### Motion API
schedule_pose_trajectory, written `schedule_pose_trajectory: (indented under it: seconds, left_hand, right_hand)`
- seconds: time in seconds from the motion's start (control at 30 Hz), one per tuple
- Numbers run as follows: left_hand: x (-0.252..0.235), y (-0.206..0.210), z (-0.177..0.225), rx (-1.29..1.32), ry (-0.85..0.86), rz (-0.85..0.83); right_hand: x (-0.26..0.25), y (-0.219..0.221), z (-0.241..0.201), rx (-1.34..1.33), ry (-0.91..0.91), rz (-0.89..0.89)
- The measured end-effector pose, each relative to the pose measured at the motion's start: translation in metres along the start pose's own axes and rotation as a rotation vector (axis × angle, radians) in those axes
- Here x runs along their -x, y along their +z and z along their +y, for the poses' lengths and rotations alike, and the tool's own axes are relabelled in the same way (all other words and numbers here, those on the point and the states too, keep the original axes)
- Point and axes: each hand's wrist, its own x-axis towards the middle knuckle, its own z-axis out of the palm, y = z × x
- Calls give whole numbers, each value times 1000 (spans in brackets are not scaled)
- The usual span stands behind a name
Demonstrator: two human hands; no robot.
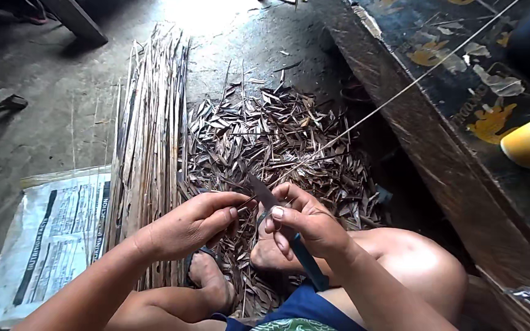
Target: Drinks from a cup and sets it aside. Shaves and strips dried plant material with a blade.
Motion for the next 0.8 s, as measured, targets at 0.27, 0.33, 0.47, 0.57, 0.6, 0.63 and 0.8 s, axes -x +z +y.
schedule_pose_trajectory:
  seconds: [0.27, 0.33, 0.47, 0.57, 0.6, 0.63, 0.8]
  left_hand:
    - [4, -1, -8, -106, 32, 116]
    - [5, -1, -7, -124, 34, 132]
    - [6, -2, -4, -101, 6, 113]
    - [6, -3, -3, -38, -8, 68]
    - [6, -4, -3, -30, -6, 67]
    - [5, -4, -3, -31, -6, 69]
    - [9, -9, -10, -46, 21, 113]
  right_hand:
    - [3, -6, -1, -7, 2, -22]
    - [3, -8, -3, 20, -14, -6]
    - [4, -13, -9, 16, -66, 78]
    - [5, -12, -12, -27, -55, 69]
    - [6, -12, -12, -30, -47, 53]
    - [6, -11, -12, -32, -51, 46]
    - [8, -23, -29, -57, -136, 96]
